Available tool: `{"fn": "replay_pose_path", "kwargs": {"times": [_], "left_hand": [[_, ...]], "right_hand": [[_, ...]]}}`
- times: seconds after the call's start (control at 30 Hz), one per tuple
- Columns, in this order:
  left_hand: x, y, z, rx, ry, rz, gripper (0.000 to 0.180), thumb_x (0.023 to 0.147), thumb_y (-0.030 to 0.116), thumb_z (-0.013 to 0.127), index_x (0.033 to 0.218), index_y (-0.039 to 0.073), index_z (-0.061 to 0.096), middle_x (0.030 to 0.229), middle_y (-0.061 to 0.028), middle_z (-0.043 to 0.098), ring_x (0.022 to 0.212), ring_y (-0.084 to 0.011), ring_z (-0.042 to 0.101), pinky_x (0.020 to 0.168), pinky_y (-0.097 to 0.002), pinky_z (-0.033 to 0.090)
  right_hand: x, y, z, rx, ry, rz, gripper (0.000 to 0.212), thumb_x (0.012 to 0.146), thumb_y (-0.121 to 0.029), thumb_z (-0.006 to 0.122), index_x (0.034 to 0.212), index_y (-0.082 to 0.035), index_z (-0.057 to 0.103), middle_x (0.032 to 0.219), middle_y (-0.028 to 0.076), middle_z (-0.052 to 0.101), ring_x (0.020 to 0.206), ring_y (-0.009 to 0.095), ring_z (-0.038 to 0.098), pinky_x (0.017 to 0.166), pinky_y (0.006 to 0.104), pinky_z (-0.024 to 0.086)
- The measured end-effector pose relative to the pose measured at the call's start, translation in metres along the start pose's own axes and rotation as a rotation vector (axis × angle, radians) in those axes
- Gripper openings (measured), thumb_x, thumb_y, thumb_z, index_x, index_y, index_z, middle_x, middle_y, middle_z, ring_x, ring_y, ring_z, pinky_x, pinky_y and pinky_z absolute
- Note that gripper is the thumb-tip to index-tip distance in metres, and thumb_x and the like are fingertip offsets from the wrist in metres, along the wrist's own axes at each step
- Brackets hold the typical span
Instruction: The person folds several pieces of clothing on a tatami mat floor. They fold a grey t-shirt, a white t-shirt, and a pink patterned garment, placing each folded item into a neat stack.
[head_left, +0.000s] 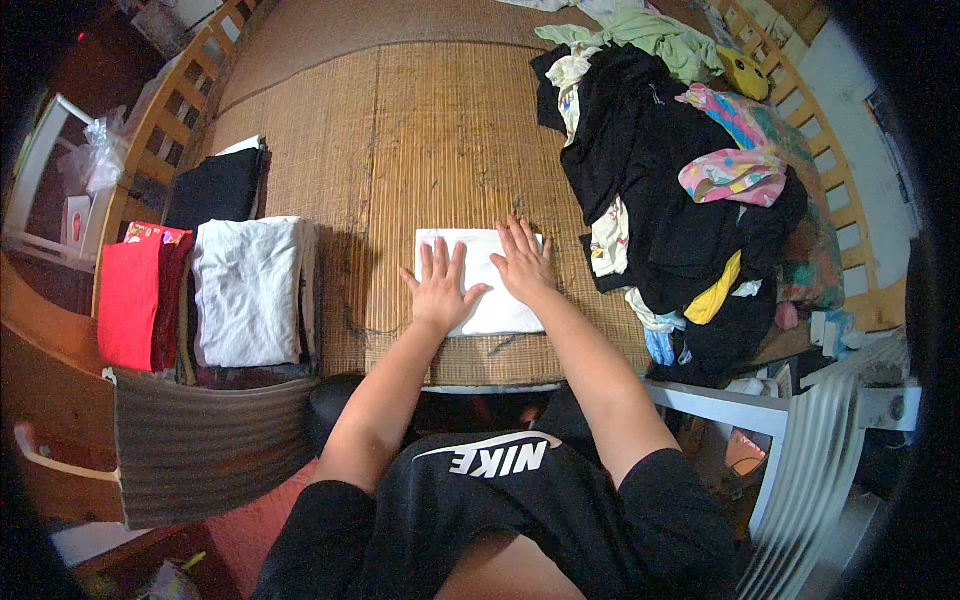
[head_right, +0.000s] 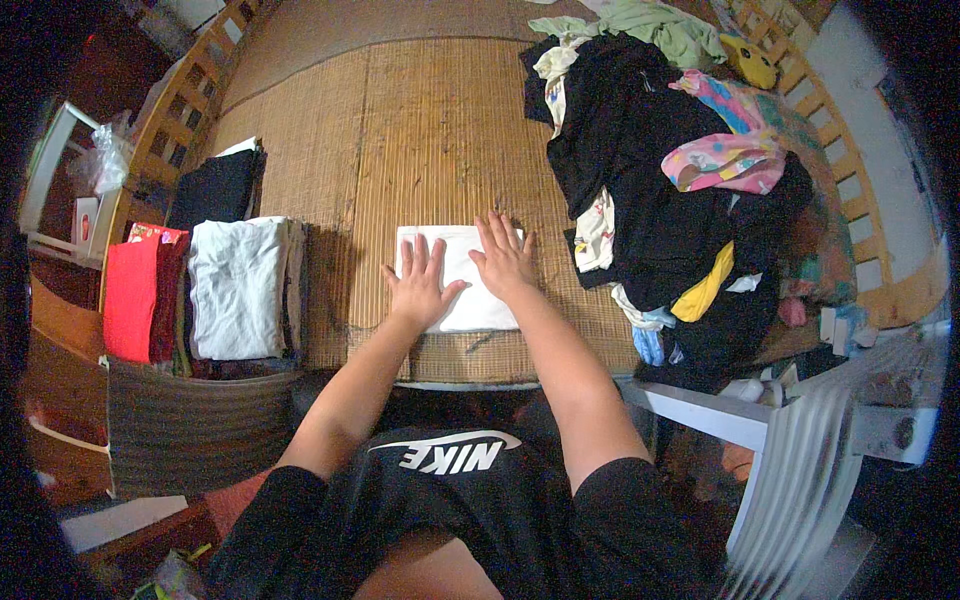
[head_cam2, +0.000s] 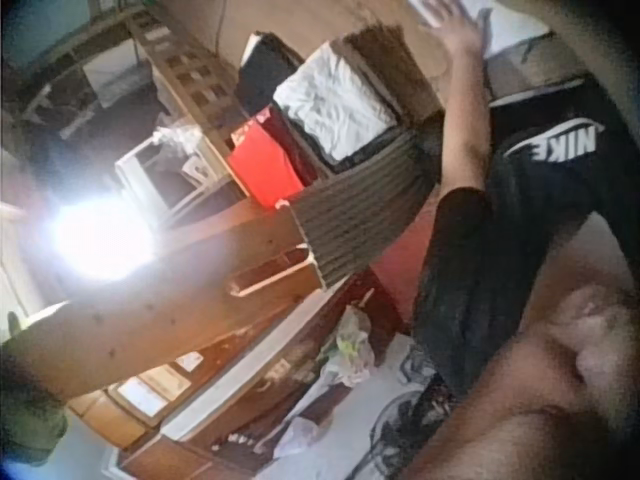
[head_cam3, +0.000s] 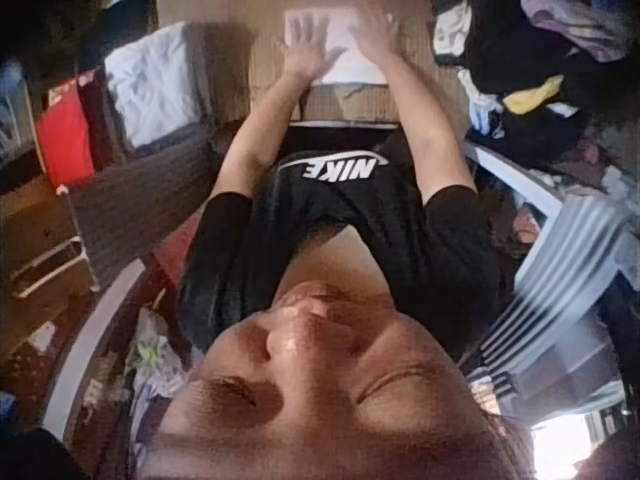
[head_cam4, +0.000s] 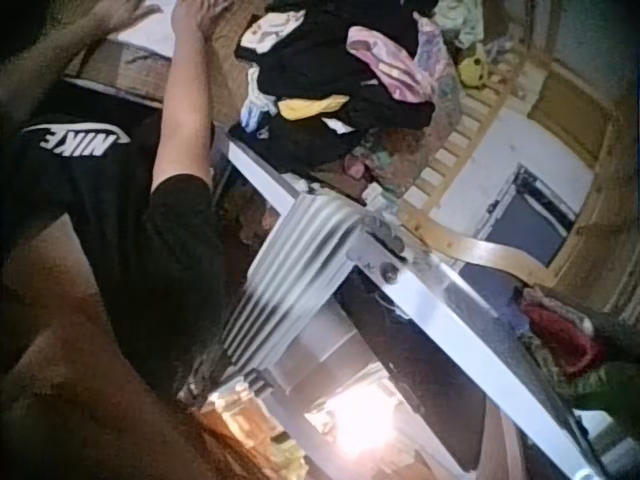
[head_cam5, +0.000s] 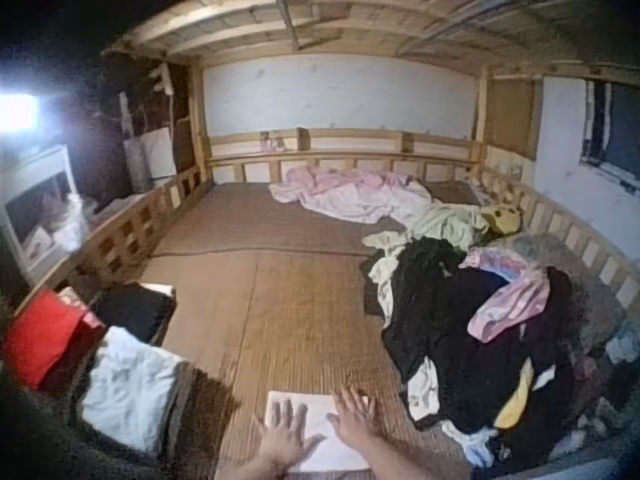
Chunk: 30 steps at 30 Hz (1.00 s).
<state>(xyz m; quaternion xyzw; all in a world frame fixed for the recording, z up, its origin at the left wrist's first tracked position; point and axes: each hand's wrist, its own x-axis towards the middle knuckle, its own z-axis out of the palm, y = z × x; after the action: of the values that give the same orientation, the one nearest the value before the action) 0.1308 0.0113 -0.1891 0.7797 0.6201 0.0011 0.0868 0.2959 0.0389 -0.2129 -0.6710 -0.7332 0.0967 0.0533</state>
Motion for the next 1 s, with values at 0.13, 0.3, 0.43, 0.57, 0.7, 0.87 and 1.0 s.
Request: {"fn": "replay_pose_path", "kwargs": {"times": [0.13, 0.3, 0.43, 0.57, 0.7, 0.87, 1.0], "left_hand": [[-0.038, 0.004, 0.014, -0.044, -0.016, -0.112, 0.069, 0.084, 0.054, 0.033, 0.137, 0.016, 0.012, 0.142, -0.0160, 0.006, 0.131, -0.0322, 0.004, 0.098, -0.0617, 0.008], [-0.080, 0.006, 0.023, -0.193, -0.031, -0.141, 0.064, 0.086, 0.039, 0.040, 0.135, 0.005, 0.016, 0.141, -0.0202, 0.009, 0.131, -0.0342, 0.007, 0.101, -0.0542, 0.010], [-0.085, 0.007, 0.017, -0.404, 0.061, -0.210, 0.057, 0.083, 0.025, 0.050, 0.129, 0.000, 0.028, 0.135, -0.0235, 0.022, 0.127, -0.0353, 0.018, 0.100, -0.0518, 0.017], [-0.048, -0.030, 0.013, -0.734, 0.129, -0.432, 0.054, 0.077, 0.016, 0.060, 0.118, -0.009, 0.036, 0.110, -0.0265, 0.047, 0.102, -0.0331, 0.048, 0.085, -0.0437, 0.040], [-0.019, -0.043, 0.004, -1.040, 0.063, -0.592, 0.050, 0.073, 0.022, 0.064, 0.108, -0.009, 0.046, 0.086, -0.0229, 0.059, 0.076, -0.0330, 0.060, 0.069, -0.0393, 0.047], [-0.009, -0.046, 0.042, -1.164, 0.015, -0.584, 0.035, 0.080, 0.024, 0.056, 0.099, -0.005, 0.056, 0.083, -0.0166, 0.062, 0.072, -0.0240, 0.060, 0.064, -0.0357, 0.046], [-0.016, -0.048, 0.018, -1.099, 0.116, -0.459, 0.037, 0.082, 0.026, 0.052, 0.103, -0.004, 0.055, 0.091, -0.0214, 0.061, 0.085, -0.0327, 0.059, 0.076, -0.0383, 0.044]], "right_hand": [[-0.021, -0.010, -0.004, 0.053, 0.029, 0.150, 0.071, 0.084, -0.045, 0.042, 0.137, -0.010, 0.010, 0.143, 0.014, 0.001, 0.132, 0.029, 0.000, 0.103, 0.0527, 0.004], [-0.061, -0.028, -0.012, 0.125, -0.228, 0.389, 0.079, 0.083, -0.042, 0.047, 0.135, 0.000, 0.006, 0.141, 0.022, -0.006, 0.130, 0.035, -0.004, 0.104, 0.0472, 0.002], [-0.077, -0.033, -0.011, 0.171, -0.156, 0.429, 0.074, 0.081, -0.026, 0.054, 0.134, 0.001, 0.011, 0.139, 0.025, 0.002, 0.128, 0.037, 0.009, 0.104, 0.0433, 0.014], [-0.066, -0.029, -0.010, 0.476, -0.027, 0.575, 0.076, 0.073, -0.016, 0.064, 0.130, 0.003, 0.018, 0.135, 0.026, 0.017, 0.120, 0.039, 0.029, 0.096, 0.0408, 0.030], [-0.045, 0.005, 0.016, 0.535, 0.202, 0.548, 0.064, 0.065, -0.017, 0.070, 0.116, 0.007, 0.040, 0.113, 0.027, 0.048, 0.100, 0.035, 0.052, 0.083, 0.0368, 0.042], [-0.038, 0.013, -0.002, 0.658, 0.008, 0.522, 0.032, 0.071, -0.015, 0.063, 0.095, 0.004, 0.057, 0.091, 0.016, 0.061, 0.083, 0.027, 0.060, 0.072, 0.0343, 0.046], [-0.038, -0.010, -0.032, 0.691, 0.036, 0.436, 0.031, 0.077, -0.013, 0.058, 0.101, 0.005, 0.051, 0.096, 0.016, 0.059, 0.088, 0.024, 0.058, 0.077, 0.0329, 0.043]]}}
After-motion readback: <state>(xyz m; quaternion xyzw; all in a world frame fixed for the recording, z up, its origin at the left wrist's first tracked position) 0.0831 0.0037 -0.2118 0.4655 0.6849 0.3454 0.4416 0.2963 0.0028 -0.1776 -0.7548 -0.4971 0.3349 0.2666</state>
